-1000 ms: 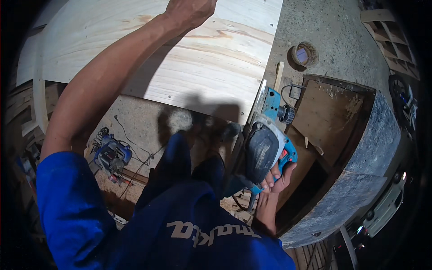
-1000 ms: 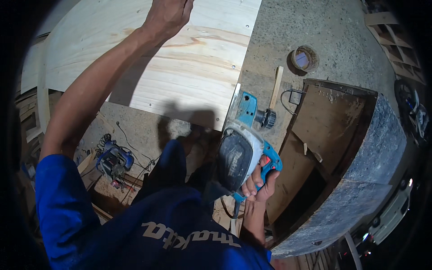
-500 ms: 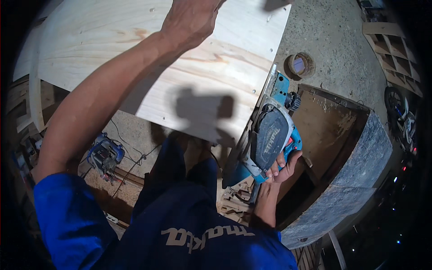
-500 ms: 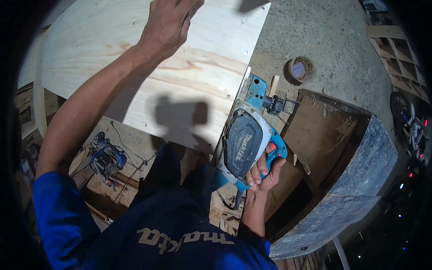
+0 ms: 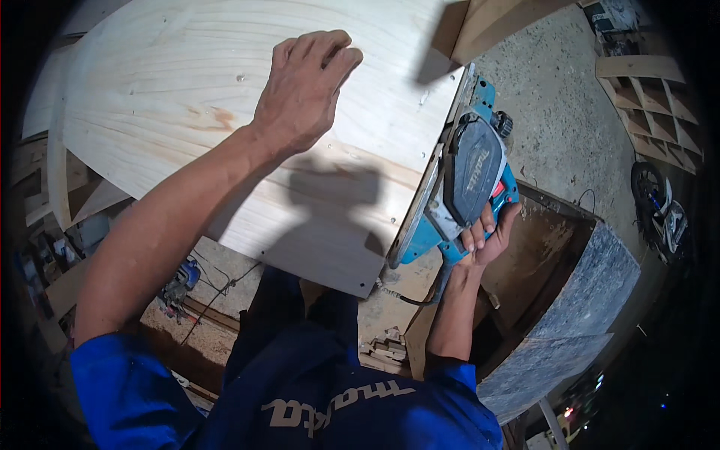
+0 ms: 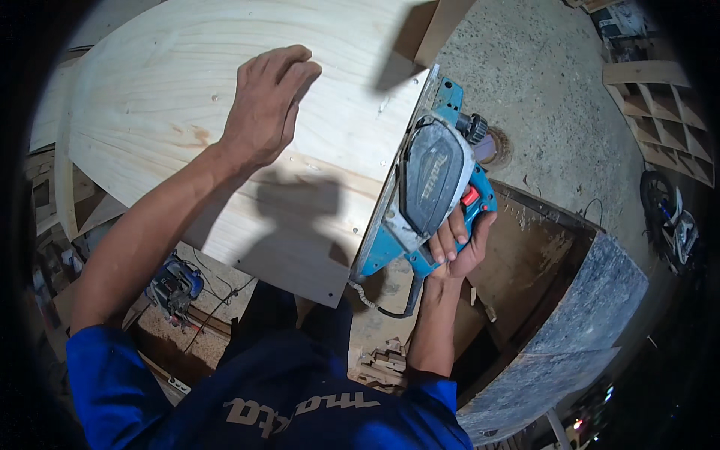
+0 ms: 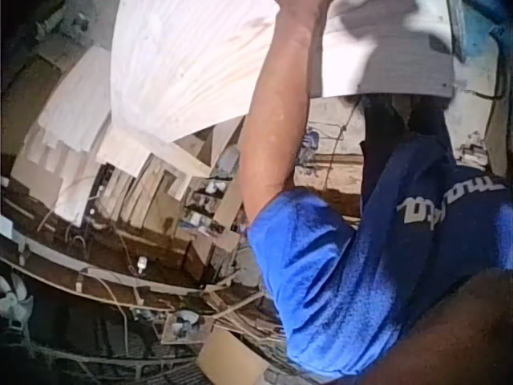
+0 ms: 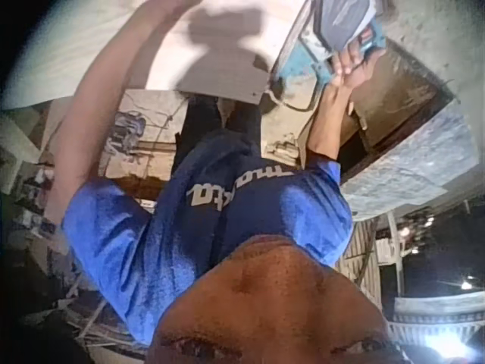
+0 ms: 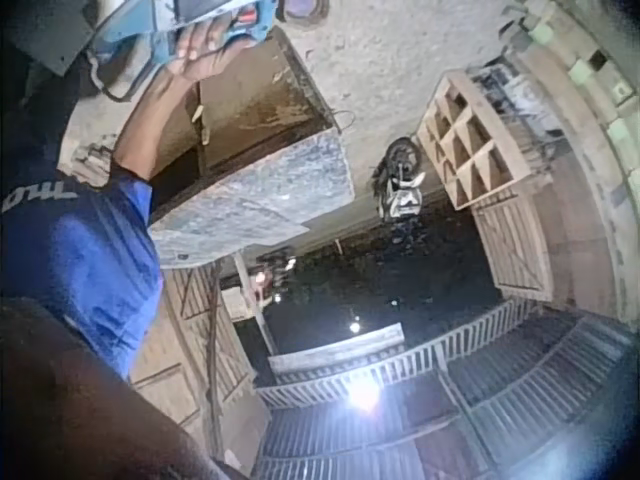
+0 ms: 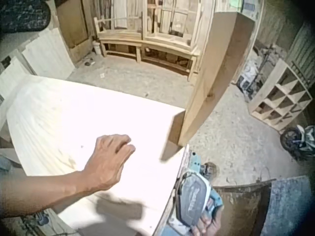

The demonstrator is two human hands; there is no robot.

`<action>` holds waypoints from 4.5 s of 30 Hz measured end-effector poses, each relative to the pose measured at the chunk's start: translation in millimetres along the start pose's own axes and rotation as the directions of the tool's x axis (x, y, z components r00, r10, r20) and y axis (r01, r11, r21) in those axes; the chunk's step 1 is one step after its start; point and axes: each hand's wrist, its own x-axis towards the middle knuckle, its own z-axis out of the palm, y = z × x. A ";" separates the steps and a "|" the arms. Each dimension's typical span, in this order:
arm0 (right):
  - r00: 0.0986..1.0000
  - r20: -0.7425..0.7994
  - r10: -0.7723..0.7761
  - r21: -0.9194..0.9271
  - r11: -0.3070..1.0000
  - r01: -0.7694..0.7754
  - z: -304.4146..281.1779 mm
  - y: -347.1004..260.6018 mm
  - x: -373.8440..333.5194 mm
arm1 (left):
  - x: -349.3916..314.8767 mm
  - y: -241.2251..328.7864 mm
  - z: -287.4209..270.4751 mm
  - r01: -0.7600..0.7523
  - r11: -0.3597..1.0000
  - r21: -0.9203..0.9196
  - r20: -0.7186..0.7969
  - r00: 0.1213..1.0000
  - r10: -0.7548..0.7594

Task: The person assembles a wooden structure by hammering nails into boards and smoothing the edges with an electric planer.

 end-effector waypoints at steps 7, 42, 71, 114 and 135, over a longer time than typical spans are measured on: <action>0.992 0.104 0.070 -0.052 0.997 -0.065 1.4 -28.0 62.5 | 2.0 -0.4 -1.3 0.012 1.000 0.000 0.016 1.000 -0.012; 0.997 -0.080 0.009 0.147 0.989 0.003 -14.8 69.2 -190.5 | -5.2 8.0 -7.6 -0.025 1.000 0.001 -0.086 0.996 0.025; 0.969 0.214 0.124 -0.002 0.992 -0.126 6.6 -32.5 86.6 | 1.6 -3.2 -1.4 -0.003 0.999 0.048 0.001 1.000 0.003; 0.999 0.038 0.010 0.159 0.987 -0.016 -5.2 37.5 -87.8 | 1.7 10.4 -11.1 -0.035 0.999 0.010 -0.108 0.994 0.035; 0.953 0.265 0.146 0.041 0.986 -0.163 12.4 -37.1 109.7 | -0.3 -9.1 0.1 0.006 0.998 0.055 0.005 1.000 -0.006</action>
